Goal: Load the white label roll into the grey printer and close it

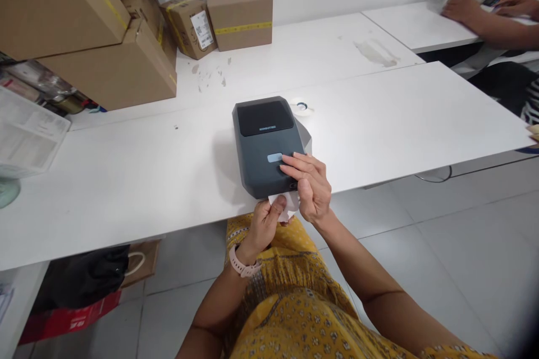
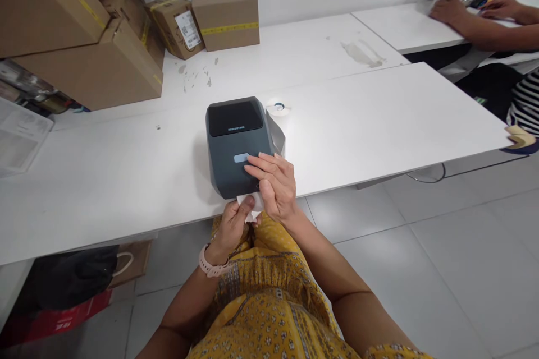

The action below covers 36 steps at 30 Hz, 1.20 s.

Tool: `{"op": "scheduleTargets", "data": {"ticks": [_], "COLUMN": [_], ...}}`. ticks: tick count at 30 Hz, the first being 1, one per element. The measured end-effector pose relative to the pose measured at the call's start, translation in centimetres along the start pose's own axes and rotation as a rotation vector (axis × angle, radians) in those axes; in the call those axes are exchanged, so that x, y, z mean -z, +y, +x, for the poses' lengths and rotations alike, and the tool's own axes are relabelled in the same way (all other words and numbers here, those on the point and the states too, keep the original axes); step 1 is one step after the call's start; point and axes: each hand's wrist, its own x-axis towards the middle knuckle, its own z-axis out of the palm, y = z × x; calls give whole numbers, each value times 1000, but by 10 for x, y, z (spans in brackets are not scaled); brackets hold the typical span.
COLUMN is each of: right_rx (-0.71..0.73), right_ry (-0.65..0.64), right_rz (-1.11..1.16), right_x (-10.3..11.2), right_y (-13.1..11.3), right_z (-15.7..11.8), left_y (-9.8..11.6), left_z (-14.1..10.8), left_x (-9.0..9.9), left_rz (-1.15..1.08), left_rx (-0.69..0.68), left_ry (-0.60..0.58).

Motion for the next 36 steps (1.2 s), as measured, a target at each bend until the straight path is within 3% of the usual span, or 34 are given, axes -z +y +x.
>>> {"op": "scheduleTargets", "data": {"ticks": [5, 10, 12, 15, 17, 18, 22, 24, 30, 33, 36], "right_rx": [-34, 15, 54, 114, 110, 96, 34, -11, -230, -270, -242], "right_ry": [-141, -251, -299, -363, -373, -356, -203, -149, -113, -77, -41], "right_rz": [-183, -307, -293, -243, -206, -188, -162, -149, -29, 55, 105], "right_x": [6, 9, 10, 10, 10, 10, 8, 8, 10, 14, 20], "right_y": [-15, -18, -14, -6, -1, 0, 2, 0, -12, -17, -18], "right_z": [13, 32, 43, 55, 54, 51, 18, -2, -31, -24, -1], "left_y": [-5, -8, -10, -12, -10, -9, -3, -3, -9, -6, 12], "left_z": [1, -17, -25, -24, -16, -11, 1, 1, -4, -1, 12], "left_x": [5, 22, 28, 33, 33, 32, 25, 23, 24, 27, 31], "left_rz": [159, 417, 424, 375, 398, 435, 529, 496, 500, 551, 464], "left_rx": [-124, -331, -443, -662, -757, -760, -610, -554, -534, -598, -716], "left_ry": [37, 108, 249, 583, 699, 686, 447, 407, 425, 461, 492]}}
